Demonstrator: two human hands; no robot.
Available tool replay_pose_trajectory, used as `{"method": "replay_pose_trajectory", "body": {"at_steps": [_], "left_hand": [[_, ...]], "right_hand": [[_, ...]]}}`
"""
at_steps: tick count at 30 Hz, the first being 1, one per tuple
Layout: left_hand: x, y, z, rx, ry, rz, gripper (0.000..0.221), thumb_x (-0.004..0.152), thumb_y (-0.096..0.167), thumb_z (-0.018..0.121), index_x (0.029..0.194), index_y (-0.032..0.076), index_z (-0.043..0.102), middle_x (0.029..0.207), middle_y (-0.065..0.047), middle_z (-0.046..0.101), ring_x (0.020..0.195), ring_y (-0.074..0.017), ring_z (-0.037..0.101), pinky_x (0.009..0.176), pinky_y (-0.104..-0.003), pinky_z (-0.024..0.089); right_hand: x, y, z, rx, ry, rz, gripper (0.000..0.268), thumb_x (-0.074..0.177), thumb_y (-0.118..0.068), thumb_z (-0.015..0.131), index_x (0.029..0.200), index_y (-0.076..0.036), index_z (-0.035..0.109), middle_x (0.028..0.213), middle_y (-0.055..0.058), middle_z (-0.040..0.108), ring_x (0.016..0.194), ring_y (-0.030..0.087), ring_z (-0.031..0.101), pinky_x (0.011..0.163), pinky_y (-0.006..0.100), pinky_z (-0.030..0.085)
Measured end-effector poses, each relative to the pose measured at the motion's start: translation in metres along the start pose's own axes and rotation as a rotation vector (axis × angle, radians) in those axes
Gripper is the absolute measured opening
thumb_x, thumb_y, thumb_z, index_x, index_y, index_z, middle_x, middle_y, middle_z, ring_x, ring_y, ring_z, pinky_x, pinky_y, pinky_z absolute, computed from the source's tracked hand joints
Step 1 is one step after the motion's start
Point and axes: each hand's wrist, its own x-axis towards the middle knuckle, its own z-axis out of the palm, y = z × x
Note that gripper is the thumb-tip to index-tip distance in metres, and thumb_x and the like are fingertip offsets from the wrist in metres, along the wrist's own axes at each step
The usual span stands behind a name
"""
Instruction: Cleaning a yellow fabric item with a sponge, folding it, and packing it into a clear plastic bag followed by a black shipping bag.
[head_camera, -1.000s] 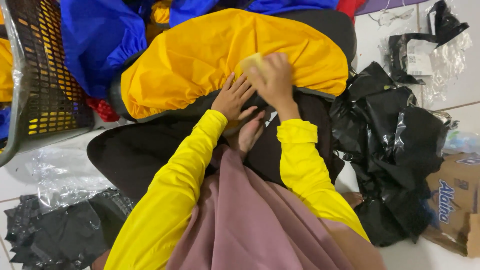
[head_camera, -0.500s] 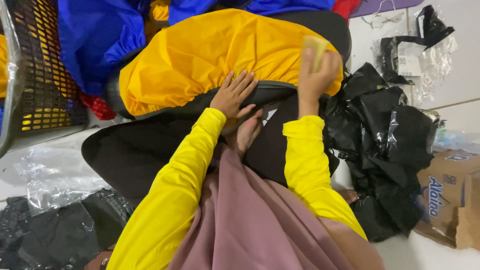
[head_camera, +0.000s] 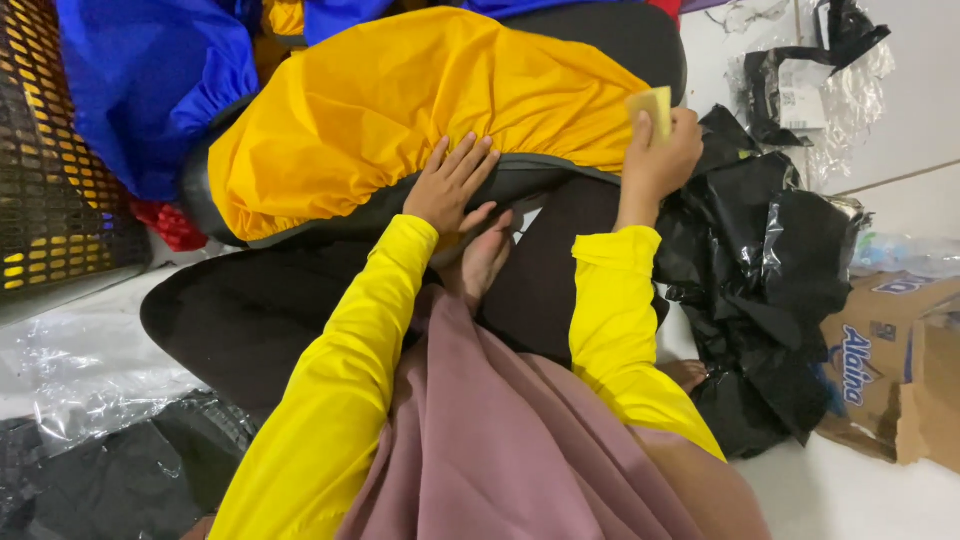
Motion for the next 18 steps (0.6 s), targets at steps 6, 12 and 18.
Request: {"method": "replay_pose_trajectory", "body": {"at_steps": [6,12,18], "left_hand": [[0.001,-0.002,-0.011,0.014,-0.126,0.039,0.08,0.105,0.061,0.044,0.164,0.009,0.035,0.168,-0.014,0.034,0.155,-0.0341,0.029,0.125,-0.055,0.02],[0.0,-0.001,-0.012,0.033,-0.129,0.034,0.081,0.105,0.063,0.042,0.165,0.009,0.035,0.169,-0.014,0.033,0.156,-0.034,0.029,0.125,-0.055,0.02],[0.0,0.001,-0.013,0.12,-0.107,0.021,0.081,0.104,0.064,0.045,0.165,0.011,0.035,0.169,-0.013,0.032,0.155,-0.0364,0.029,0.123,-0.055,0.024]], "right_hand": [[-0.041,-0.098,-0.021,0.446,-0.434,-0.466,0.027,0.095,-0.036,0.071,0.094,-0.011,0.06,0.086,0.009,0.065,0.076,0.033,0.06,0.065,0.046,0.043],[-0.02,-0.07,-0.001,0.091,-0.653,-0.456,0.038,0.102,-0.047,0.062,0.097,-0.011,0.069,0.087,0.014,0.071,0.08,0.039,0.065,0.063,0.052,0.047],[0.004,-0.002,0.015,0.257,0.191,0.053,0.038,0.096,-0.038,0.066,0.121,-0.011,0.054,0.111,0.016,0.07,0.097,0.04,0.068,0.072,0.051,0.054]]}}
